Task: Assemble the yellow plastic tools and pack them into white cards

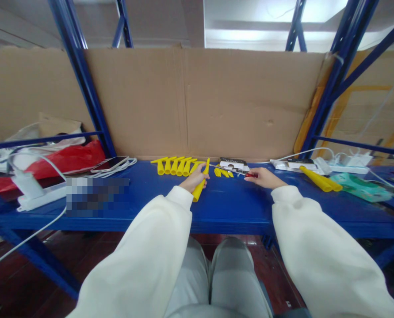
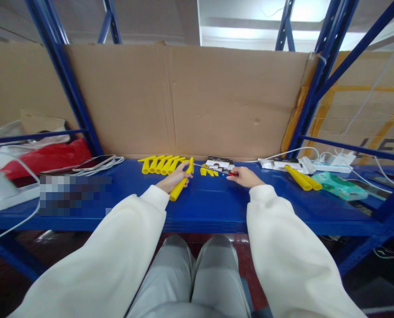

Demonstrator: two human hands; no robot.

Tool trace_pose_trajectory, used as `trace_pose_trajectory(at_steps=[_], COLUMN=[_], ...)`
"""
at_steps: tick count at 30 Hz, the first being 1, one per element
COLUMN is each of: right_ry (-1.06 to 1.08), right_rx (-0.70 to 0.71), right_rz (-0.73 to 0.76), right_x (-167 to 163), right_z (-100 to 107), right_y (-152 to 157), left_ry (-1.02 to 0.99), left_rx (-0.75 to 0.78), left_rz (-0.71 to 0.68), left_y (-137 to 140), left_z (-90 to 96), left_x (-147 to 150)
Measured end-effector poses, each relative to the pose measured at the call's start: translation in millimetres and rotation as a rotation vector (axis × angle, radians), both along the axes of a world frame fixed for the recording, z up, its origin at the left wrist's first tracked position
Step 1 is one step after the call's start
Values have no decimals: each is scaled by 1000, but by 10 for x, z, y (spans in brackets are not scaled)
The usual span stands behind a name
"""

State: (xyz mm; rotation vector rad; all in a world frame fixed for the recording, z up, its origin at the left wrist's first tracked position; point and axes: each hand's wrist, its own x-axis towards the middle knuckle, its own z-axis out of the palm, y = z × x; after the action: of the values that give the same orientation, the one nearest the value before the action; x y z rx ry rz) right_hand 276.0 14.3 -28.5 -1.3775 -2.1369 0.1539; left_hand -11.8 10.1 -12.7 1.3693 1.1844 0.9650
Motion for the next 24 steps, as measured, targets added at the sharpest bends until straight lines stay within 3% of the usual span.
trace_pose_trajectory(at_steps=[5,11,15,19,24], right_ry=[2,-66,-140,-77,-33], right_rx=[-17,52,33,-9,55], right_rz=[-5,-157,-134,-69,-163], right_x=[-15,-50,-40,-46,-48], right_z=[-27,-42,1,-4,-41], right_y=[29,16,-23,-12,10], left_ry=[-10,-20,-22,-18,-13], left_rx=[-9,-10,-18,-18,-6], left_rz=[14,6,-9,-10,-7], left_y=[-33,-13,19,31,47], left_z=[33,25,6,3,-10], left_x=[2,-6,-19,-22,-23])
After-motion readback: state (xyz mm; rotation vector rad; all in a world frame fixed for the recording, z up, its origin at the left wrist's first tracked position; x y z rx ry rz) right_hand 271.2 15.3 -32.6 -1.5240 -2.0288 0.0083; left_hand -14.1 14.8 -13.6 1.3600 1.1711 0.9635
